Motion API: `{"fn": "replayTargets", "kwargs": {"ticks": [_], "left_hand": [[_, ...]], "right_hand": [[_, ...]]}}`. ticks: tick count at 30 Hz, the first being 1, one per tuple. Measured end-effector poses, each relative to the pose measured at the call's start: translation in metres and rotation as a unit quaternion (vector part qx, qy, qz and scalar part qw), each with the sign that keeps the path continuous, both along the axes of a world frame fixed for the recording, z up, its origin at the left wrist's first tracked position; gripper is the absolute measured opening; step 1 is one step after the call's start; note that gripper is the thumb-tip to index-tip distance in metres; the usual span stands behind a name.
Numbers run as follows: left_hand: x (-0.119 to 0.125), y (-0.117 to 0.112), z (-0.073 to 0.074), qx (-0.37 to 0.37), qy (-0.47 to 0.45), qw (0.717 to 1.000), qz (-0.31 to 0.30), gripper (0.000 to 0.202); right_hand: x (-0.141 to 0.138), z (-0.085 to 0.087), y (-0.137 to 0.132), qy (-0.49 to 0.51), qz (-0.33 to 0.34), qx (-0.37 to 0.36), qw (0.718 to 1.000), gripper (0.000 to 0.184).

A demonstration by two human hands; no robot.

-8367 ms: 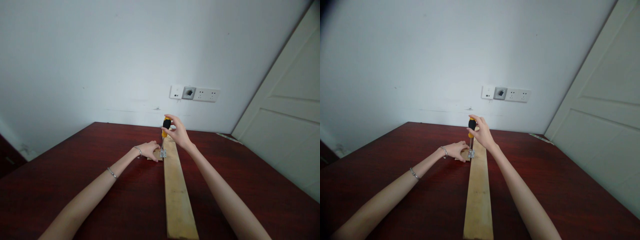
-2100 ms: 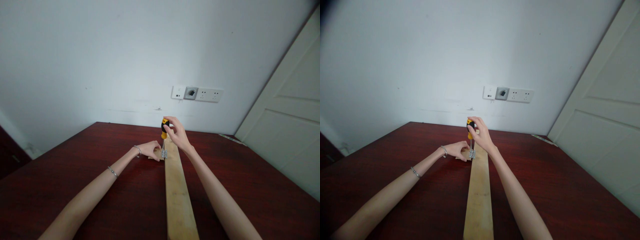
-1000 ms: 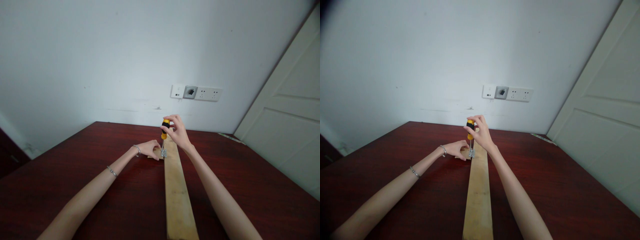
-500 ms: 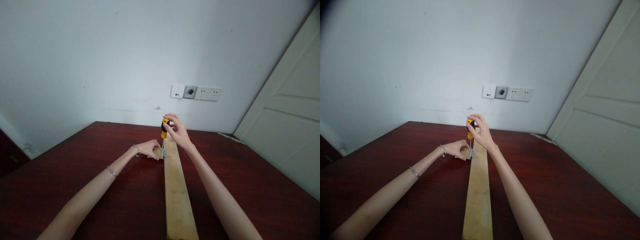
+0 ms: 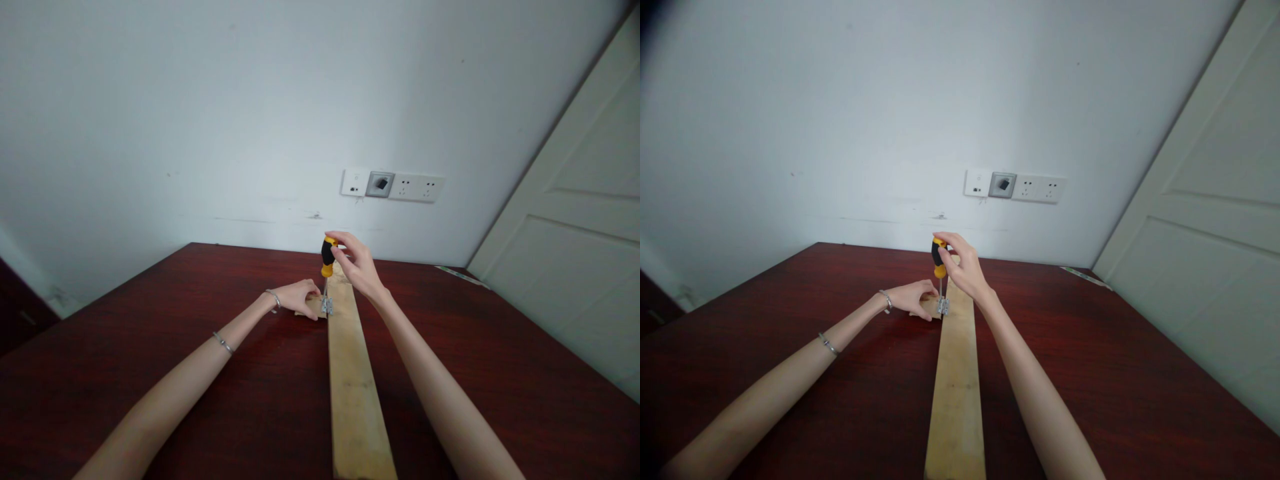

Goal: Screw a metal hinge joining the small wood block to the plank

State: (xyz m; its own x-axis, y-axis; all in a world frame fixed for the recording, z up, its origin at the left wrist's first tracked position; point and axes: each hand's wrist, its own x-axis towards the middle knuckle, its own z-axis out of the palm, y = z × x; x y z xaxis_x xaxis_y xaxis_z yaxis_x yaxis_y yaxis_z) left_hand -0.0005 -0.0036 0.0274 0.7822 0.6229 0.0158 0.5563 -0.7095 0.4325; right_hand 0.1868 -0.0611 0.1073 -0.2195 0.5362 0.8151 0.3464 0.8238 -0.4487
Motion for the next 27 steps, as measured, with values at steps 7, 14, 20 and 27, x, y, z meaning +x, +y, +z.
{"fn": "replayTargets", "kwargs": {"ticks": [7,14,20,27], "left_hand": [[0.0007,-0.0027,0.0024,0.004,0.012,1.0,0.011,0.06],[-0.0001,-0.0001,0.0007,0.008,0.007,1.0,0.001,0.06],[-0.0002,0.0007,0.0,0.006,0.004,1.0,0.0,0.06],[-0.0005,0.0015,-0.0013,0.004,-0.001,1.0,0.0,0.062]], "right_hand": [[-0.0011,-0.001,0.0015,0.018,-0.031,0.006,0.999,0.025],[0.0013,-0.0014,0.0022,-0.001,0.0,0.003,1.0,0.028],[0.0,0.0001,0.0023,0.002,-0.011,0.012,1.0,0.025],[-0.0005,-0.0004,0.0019,0.014,-0.026,0.002,1.0,0.03]]}}
